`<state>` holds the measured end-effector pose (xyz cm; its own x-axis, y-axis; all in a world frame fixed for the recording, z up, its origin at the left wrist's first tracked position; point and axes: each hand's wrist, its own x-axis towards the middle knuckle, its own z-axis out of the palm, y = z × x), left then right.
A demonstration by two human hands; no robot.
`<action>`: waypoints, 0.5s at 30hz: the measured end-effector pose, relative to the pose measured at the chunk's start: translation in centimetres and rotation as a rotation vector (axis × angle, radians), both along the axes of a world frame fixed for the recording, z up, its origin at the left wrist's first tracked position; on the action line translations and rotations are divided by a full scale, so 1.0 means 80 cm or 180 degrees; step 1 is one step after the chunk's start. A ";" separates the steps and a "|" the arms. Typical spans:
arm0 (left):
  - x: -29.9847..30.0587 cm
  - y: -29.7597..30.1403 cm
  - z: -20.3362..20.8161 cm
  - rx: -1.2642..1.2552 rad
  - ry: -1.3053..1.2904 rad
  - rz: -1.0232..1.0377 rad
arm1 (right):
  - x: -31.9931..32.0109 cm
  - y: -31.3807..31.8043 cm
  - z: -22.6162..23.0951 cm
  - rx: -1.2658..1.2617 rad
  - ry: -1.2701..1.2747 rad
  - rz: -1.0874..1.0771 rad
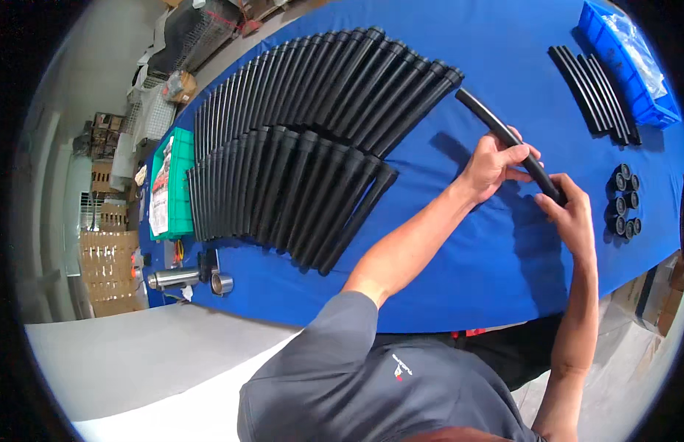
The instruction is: Assembling black tubes by inserting small round caps into the ends of the tubes.
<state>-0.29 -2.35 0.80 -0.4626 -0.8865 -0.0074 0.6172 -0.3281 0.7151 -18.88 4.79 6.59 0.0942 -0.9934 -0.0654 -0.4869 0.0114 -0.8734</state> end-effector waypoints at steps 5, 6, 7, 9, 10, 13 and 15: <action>-0.003 0.005 -0.004 0.0242 0.0242 0.0006 | -0.003 -0.003 -0.009 0.0658 -0.0530 -0.0005; -0.002 0.007 -0.003 0.0224 0.0170 0.0024 | -0.004 -0.004 -0.012 0.0678 -0.0539 0.0001; -0.003 0.008 -0.001 0.0241 0.0161 0.0033 | -0.005 -0.004 -0.012 0.0701 -0.0471 0.0017; -0.002 0.011 0.003 0.0207 0.0154 0.0057 | -0.004 -0.004 -0.012 0.0743 -0.0411 0.0054; -0.002 0.011 0.001 0.0224 0.0144 0.0078 | -0.002 -0.003 -0.010 0.0693 -0.0424 -0.0017; -0.006 0.011 -0.001 0.0296 0.0214 0.0134 | 0.001 -0.001 -0.012 0.0598 -0.0405 -0.0078; -0.009 0.012 0.000 0.0300 0.0238 0.0191 | 0.000 -0.002 -0.014 0.0546 -0.0365 -0.0081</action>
<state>-0.99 -1.43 0.77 -0.4111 -0.9096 -0.0596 0.6882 -0.3526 0.6341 -18.89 4.66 5.50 0.0856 -0.9708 -0.2240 -0.3821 0.1757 -0.9073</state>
